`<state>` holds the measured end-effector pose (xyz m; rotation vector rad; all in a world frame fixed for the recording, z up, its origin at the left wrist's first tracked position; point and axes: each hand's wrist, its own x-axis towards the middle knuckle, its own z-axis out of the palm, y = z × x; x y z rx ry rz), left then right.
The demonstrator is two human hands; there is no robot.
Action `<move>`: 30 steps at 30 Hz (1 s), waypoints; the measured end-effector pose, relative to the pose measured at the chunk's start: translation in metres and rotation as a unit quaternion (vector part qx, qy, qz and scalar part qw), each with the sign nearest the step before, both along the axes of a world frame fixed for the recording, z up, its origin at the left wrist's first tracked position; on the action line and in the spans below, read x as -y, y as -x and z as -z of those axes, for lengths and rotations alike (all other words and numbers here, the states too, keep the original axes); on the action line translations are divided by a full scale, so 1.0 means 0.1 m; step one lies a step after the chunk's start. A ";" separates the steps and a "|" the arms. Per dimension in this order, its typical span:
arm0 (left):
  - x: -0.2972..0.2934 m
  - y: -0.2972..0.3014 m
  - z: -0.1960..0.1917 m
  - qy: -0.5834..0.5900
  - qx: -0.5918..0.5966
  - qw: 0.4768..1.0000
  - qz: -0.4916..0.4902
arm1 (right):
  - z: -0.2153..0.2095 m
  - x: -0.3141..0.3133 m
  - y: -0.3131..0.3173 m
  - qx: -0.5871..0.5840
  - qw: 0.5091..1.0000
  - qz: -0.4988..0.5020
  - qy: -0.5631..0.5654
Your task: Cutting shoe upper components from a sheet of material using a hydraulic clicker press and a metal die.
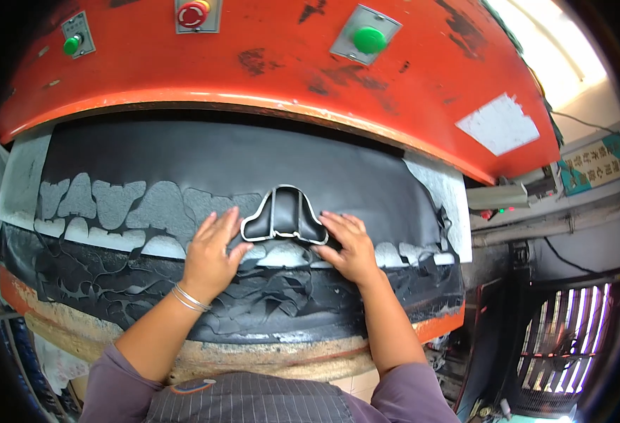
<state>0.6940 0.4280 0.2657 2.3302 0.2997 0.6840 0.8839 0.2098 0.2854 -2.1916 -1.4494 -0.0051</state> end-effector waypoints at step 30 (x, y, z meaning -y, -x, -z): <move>-2.02 0.58 -1.08 -0.015 0.263 0.912 -0.314 | -1.20 -0.60 0.22 -0.067 0.961 0.128 -0.237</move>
